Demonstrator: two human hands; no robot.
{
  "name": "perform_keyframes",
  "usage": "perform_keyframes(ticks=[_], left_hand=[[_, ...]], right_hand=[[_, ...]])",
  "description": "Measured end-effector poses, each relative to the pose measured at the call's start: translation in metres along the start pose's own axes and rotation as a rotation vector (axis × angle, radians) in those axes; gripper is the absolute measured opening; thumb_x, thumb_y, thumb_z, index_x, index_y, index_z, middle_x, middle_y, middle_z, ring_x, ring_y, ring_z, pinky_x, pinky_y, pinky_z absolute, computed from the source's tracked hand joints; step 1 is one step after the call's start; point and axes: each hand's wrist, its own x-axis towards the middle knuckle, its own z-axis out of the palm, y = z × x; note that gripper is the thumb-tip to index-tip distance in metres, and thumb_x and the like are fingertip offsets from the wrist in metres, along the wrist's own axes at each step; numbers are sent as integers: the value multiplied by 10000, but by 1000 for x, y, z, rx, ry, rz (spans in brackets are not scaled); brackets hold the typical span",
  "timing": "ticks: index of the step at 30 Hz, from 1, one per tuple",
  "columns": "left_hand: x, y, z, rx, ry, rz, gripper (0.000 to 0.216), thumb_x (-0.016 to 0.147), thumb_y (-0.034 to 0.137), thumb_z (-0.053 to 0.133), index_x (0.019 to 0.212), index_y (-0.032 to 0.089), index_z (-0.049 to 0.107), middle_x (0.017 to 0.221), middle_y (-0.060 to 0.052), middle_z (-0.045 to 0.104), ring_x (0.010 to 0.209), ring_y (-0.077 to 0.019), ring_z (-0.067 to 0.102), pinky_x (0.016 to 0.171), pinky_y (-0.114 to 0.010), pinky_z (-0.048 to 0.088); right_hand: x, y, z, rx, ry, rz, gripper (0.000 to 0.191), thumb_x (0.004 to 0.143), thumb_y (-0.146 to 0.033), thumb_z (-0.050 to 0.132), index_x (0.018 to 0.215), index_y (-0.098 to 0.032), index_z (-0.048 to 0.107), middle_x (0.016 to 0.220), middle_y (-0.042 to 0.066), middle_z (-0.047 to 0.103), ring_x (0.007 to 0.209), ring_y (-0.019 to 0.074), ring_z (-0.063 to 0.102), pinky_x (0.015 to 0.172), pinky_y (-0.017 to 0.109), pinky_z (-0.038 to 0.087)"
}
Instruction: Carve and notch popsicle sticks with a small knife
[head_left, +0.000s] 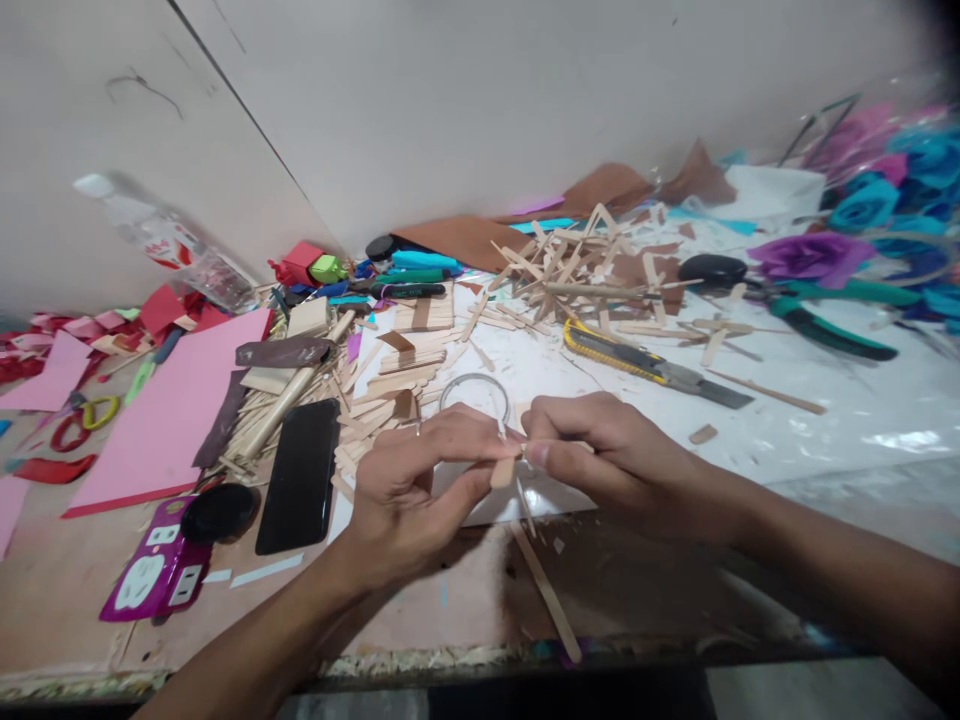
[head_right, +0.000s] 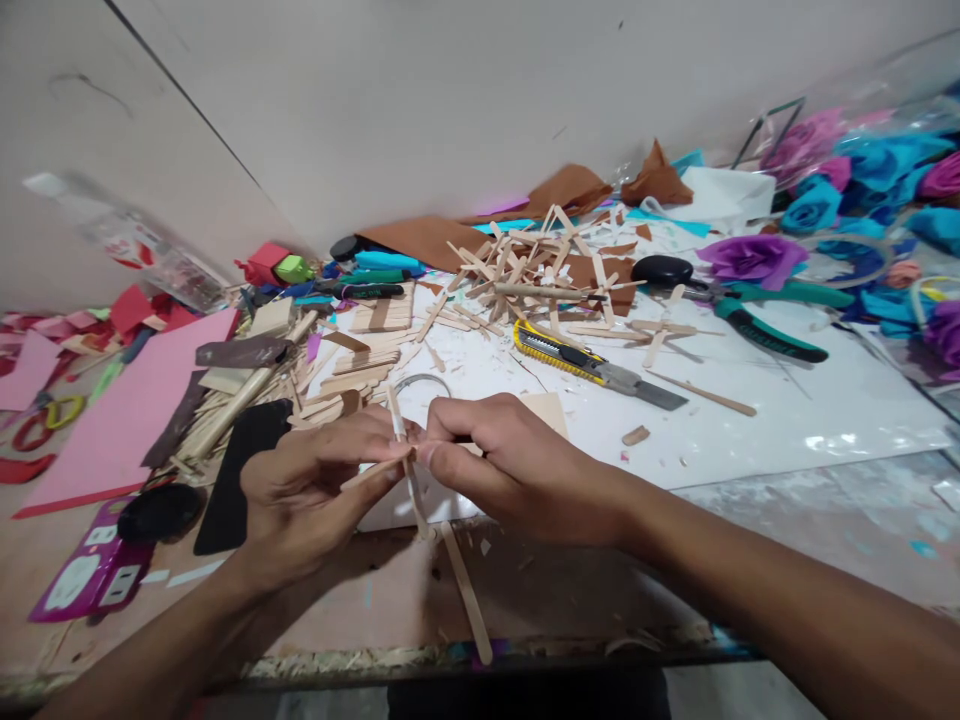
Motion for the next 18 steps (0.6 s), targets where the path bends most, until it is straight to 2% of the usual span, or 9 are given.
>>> perform_keyframes(ticks=[7,12,18], left_hand=[[1,-1,3,30,16,62,397,855,16,757,1160,266,801,855,-42,795,795,-175,743,772,-342,623],[-1,-2,6,-5,47,33,367,851,-6,746,1117,237,813,837,-45,794,784,-172,740,779,-350,626],[-2,-1,6,-5,33,-36,347,842,-17,754,1048,252,827,868,-31,793,781,-158,741,768,-336,632]], right_hand=[[-1,-1,-1,-61,-28,31,305,1072,-341,468,801,-203,487,697,-42,473,638,106,414,593,249,308],[0,-4,-2,-113,-29,66,346,1078,-330,461,756,-205,438,671,-50,419,625,101,389,580,249,292],[1,-5,-4,-186,-32,5,353,1087,-320,455,756,-206,405,670,-57,410,615,91,376,577,242,290]])
